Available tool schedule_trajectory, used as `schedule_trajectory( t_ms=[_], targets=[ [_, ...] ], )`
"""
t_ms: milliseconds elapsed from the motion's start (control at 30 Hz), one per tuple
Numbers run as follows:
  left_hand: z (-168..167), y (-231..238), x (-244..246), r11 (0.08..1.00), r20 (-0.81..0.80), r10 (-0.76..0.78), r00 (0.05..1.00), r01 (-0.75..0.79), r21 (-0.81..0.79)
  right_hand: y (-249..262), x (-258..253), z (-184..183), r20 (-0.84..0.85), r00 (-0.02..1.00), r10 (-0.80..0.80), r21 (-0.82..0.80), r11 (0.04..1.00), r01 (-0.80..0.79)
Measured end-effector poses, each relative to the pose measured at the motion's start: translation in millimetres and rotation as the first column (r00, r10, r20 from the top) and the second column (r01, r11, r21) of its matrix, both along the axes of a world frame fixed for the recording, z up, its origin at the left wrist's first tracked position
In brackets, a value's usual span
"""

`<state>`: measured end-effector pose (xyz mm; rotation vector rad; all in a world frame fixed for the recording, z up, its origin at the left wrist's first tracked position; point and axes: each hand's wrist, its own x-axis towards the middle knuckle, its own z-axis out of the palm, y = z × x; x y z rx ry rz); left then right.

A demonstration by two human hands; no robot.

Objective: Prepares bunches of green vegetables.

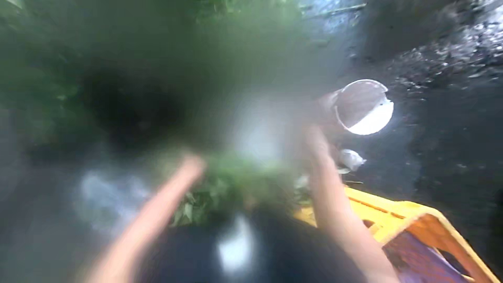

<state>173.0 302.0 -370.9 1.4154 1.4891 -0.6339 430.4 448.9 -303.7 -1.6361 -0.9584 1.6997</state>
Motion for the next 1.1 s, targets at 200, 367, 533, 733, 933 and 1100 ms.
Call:
schedule_trajectory(
  t_ms=[200, 367, 533, 733, 933, 1100],
  targets=[
    [-1.7, 102.3, -8.5, 0.577, 0.040, 0.008, 0.999, -0.037, 0.816, 40.1, -89.5, -122.6, -0.075, 0.969, -0.234, -0.361, 0.912, 0.192],
    [-54.0, 182.0, -17.1, 0.560, 0.044, 0.163, 0.986, -0.129, 0.819, 31.5, -120.9, -195.9, -0.072, 0.940, -0.332, -0.435, 0.859, 0.270],
    [-74.9, 194.6, -7.8, 0.656, -0.067, 0.419, 0.906, -0.251, 0.712, 37.8, -123.6, -217.8, -0.165, 0.938, -0.306, -0.330, 0.913, 0.240],
    [-65.1, 184.0, 25.8, 0.640, -0.112, 0.278, 0.954, -0.098, 0.762, 65.4, -134.5, -162.9, -0.228, 0.912, -0.341, -0.415, 0.881, 0.226],
    [-73.4, 181.2, 23.8, 0.685, 0.070, 0.269, 0.961, -0.242, 0.687, 38.1, -137.8, -200.2, -0.427, 0.823, -0.376, -0.229, 0.925, 0.304],
    [-73.1, 185.8, 27.7, 0.763, -0.050, 0.122, 0.991, -0.061, 0.644, 52.2, -133.0, -170.4, -0.644, 0.653, -0.397, -0.264, 0.917, 0.297]
  ],
)
